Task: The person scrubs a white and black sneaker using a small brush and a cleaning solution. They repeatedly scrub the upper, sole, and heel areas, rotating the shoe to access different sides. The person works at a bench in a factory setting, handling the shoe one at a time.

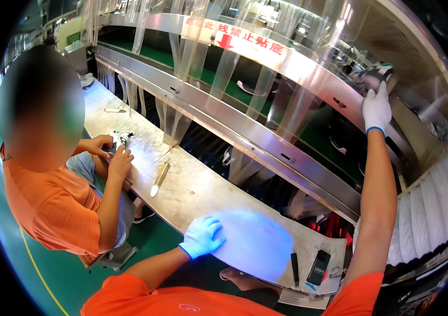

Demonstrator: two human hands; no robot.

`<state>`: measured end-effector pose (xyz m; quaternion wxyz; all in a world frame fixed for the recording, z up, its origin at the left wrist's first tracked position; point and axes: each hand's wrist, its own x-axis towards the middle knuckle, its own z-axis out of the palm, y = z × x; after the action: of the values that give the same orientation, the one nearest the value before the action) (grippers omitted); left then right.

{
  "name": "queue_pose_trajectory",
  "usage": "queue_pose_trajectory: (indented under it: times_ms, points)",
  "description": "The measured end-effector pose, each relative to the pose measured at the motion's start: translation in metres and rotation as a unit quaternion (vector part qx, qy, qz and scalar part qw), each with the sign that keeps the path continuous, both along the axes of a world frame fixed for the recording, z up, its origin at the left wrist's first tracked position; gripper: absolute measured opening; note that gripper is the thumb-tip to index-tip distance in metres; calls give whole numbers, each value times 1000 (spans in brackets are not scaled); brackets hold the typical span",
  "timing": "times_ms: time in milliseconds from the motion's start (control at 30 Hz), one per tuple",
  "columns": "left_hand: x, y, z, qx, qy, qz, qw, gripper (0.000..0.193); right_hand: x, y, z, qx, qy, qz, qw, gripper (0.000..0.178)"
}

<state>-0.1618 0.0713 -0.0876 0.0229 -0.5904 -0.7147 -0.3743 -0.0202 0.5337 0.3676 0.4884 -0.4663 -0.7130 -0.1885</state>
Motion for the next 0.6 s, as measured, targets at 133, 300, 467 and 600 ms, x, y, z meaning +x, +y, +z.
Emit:
queue_pose_trajectory:
  times_ms: [133, 300, 467, 600]
  points:
    - [-2, -3, 4, -30, -5, 25, 999, 42, -55, -26, -53, 286, -5, 191, 939, 28]
    - [-2, 1, 4, -4, -3, 13, 1000, 37, -165, -80, -152, 113, -167, 253, 946, 30]
    - [-13, 17, -3, -68, -65, -2, 996, 34, -267, -68, -183, 49, -159, 424, 890, 41]
    - [-80, 83, -17, -18, -190, 65, 979, 45, -263, -88, -168, -66, -278, 227, 931, 32]
